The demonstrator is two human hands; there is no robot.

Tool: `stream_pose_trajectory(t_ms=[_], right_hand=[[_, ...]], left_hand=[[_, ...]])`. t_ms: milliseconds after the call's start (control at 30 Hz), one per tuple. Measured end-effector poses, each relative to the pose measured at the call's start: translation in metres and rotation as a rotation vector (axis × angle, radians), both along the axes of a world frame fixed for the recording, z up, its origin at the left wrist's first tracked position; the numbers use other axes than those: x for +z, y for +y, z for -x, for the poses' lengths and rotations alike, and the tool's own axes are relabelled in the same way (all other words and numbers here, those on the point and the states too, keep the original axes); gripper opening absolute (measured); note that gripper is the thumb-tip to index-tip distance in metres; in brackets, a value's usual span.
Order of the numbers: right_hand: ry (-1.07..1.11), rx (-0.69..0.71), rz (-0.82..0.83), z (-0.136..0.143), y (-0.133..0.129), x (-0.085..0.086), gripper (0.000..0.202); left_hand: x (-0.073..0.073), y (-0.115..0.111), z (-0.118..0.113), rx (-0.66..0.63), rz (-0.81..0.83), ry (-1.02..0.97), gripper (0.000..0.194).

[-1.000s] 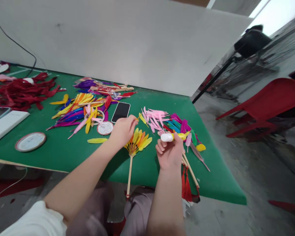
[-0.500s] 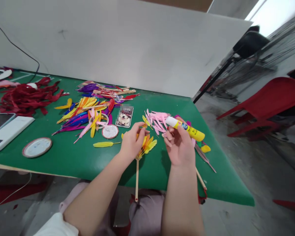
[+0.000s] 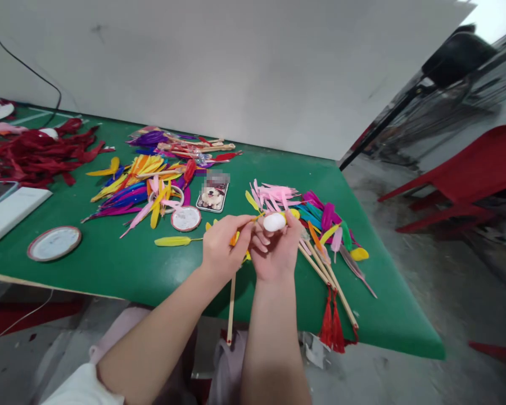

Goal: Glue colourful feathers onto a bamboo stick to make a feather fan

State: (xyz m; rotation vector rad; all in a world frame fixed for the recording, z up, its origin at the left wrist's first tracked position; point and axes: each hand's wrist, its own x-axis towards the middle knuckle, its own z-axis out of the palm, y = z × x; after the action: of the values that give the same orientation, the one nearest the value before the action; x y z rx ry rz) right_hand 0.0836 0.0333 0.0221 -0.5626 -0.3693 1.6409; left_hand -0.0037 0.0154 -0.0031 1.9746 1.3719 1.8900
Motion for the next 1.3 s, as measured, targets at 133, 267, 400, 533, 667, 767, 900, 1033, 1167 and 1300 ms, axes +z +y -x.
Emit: stream_pose_trajectory(t_ms=[133,267,400,533,667,767,900,1033,1167,1300], right_hand=[[0.011,-0.011,0.013,0.001,-0.003,0.002,0.03],[0.043,-0.016,-0.003,-0.003,-0.007,0.004,0.03],[0.095,0.0,-0.044,-0.007,-0.008,0.004,0.029],[0.157,0.037,-0.054,-0.008,-0.008,0.002,0.027],[0.178,0.027,-0.057,-0.009,-0.009,0.0,0.024],[0.19,0.014,-0.047,-0.011,-0.009,0.001,0.023],[0.23,0.043,-0.042,-0.013,-0.009,0.001,0.024],[0.278,0.057,-0.046,-0.013,-0.009,-0.001,0.024],[0.309,0.058,-0.034,-0.014,-0.009,-0.001,0.025],[0.303,0.046,0.005,-0.015,-0.009,0.001,0.03]], left_hand=[[0.001,-0.003,-0.001,0.017,-0.029,0.028,0.014],[0.003,-0.008,-0.004,0.008,-0.031,0.007,0.015],[0.006,-0.012,-0.008,-0.002,-0.058,0.014,0.015],[0.009,-0.012,-0.011,0.066,-0.078,0.004,0.013],[0.011,-0.013,-0.016,0.076,-0.063,-0.01,0.013],[0.011,-0.015,-0.02,0.065,-0.063,-0.01,0.013],[0.009,-0.015,-0.024,0.048,-0.062,-0.017,0.014],[0.008,-0.015,-0.027,0.036,-0.082,0.003,0.014],[0.007,-0.015,-0.028,0.031,-0.091,0.016,0.015],[0.008,-0.016,-0.027,0.041,-0.071,-0.007,0.014]])
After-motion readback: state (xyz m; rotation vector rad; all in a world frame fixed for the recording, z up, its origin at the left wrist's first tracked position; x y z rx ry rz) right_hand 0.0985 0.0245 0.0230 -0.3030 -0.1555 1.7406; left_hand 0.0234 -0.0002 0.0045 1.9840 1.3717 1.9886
